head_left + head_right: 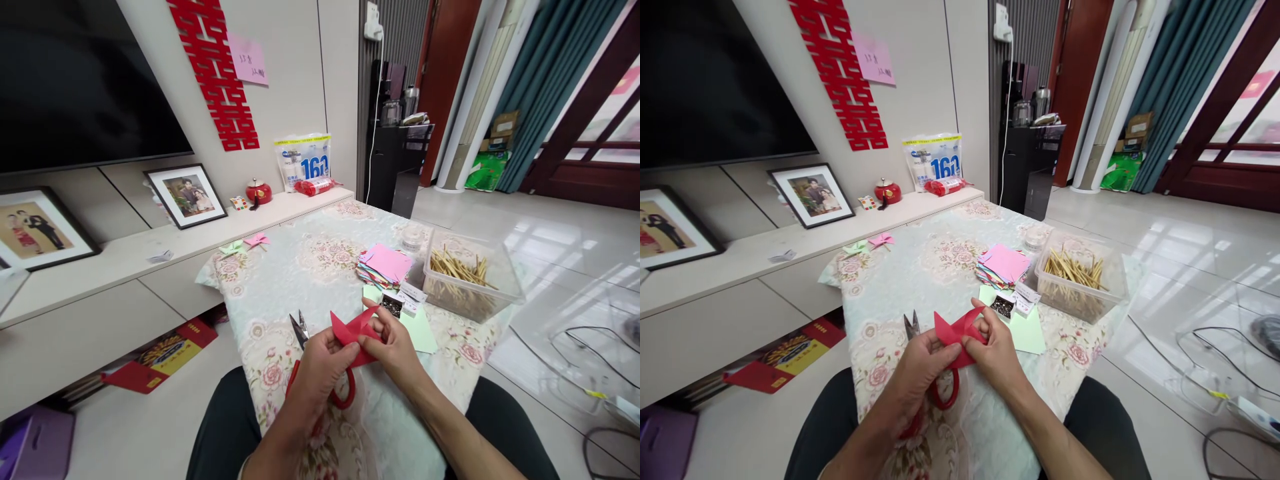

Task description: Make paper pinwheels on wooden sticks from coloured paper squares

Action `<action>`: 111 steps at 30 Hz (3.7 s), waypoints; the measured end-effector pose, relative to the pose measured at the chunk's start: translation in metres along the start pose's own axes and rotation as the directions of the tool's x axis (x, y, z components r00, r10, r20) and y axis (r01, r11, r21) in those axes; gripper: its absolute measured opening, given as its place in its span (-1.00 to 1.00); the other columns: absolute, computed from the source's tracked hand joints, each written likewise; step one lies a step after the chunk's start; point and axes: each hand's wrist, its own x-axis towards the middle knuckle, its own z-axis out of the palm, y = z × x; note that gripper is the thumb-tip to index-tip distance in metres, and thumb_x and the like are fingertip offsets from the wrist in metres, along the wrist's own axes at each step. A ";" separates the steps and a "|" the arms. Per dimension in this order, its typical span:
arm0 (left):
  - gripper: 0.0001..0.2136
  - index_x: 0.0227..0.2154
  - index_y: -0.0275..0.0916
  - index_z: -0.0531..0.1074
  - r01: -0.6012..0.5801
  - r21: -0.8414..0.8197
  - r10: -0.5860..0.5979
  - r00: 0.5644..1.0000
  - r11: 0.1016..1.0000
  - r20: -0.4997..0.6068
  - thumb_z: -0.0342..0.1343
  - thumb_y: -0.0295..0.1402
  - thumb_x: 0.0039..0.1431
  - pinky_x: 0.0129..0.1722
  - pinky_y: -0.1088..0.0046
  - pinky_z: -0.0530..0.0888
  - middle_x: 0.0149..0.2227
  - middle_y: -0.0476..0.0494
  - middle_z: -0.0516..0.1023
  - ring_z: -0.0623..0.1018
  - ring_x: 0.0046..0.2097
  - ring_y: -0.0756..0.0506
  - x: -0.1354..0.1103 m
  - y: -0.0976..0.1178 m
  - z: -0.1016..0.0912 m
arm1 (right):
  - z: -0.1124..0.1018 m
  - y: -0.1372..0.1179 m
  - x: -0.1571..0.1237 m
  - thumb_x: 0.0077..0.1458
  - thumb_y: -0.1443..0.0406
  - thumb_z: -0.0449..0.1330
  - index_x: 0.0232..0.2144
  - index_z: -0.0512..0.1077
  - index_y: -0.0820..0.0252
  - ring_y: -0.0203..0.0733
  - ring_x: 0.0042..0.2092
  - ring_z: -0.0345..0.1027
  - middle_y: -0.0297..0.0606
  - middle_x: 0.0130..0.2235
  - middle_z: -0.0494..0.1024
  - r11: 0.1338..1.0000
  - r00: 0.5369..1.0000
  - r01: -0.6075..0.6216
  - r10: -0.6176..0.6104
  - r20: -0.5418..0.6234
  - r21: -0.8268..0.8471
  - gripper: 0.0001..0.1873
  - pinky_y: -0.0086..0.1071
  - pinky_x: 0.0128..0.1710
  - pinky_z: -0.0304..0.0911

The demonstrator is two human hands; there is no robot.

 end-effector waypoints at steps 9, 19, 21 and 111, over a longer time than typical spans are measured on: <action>-0.85 -0.47 -0.32 0.53 -0.042 0.398 0.163 0.948 0.917 -0.274 0.23 -0.32 -0.03 -0.48 0.48 0.33 -0.54 -0.05 0.56 0.45 -0.49 -0.06 0.005 -0.010 0.001 | -0.002 0.004 0.000 -0.08 0.25 0.30 0.10 0.31 0.23 -0.30 -0.50 0.24 -0.49 -0.50 0.34 0.997 1.000 -0.002 0.002 0.001 -0.071 -0.35 -0.43 -0.50 0.10; -0.79 -0.47 -0.35 0.54 0.056 0.011 -0.052 0.971 0.998 -0.235 0.31 -0.29 -0.16 -0.43 0.45 0.41 -0.55 -0.09 0.58 0.51 -0.48 -0.08 0.007 0.013 -0.031 | -0.017 0.002 0.001 0.14 0.13 0.28 -0.07 0.52 0.09 -0.08 -0.08 0.44 -0.16 -0.10 0.56 0.970 0.977 0.208 -0.211 -0.013 -0.126 -0.67 -0.25 -0.09 0.33; -0.79 -0.51 -0.35 0.53 0.075 -0.046 -0.082 0.975 0.996 -0.205 0.34 -0.31 -0.20 -0.45 0.45 0.40 -0.58 -0.08 0.56 0.51 -0.50 -0.07 0.007 0.017 -0.037 | -0.018 -0.003 -0.002 0.20 0.19 0.23 -0.16 0.57 0.06 -0.10 -0.11 0.42 -0.20 -0.17 0.55 0.914 0.941 0.337 -0.333 0.055 -0.226 -0.81 -0.27 -0.14 0.31; -0.86 -0.50 -0.33 0.50 0.050 -0.072 -0.051 0.999 0.996 -0.014 0.27 -0.36 -0.12 -0.45 0.53 0.36 -0.53 -0.08 0.54 0.42 -0.50 0.01 -0.004 0.005 -0.023 | -0.014 0.005 0.002 0.17 0.01 0.18 -0.46 0.41 0.19 -0.27 -0.45 0.19 -0.38 -0.50 0.35 0.981 0.987 -0.014 0.044 0.152 -0.193 -0.62 -0.41 -0.45 0.09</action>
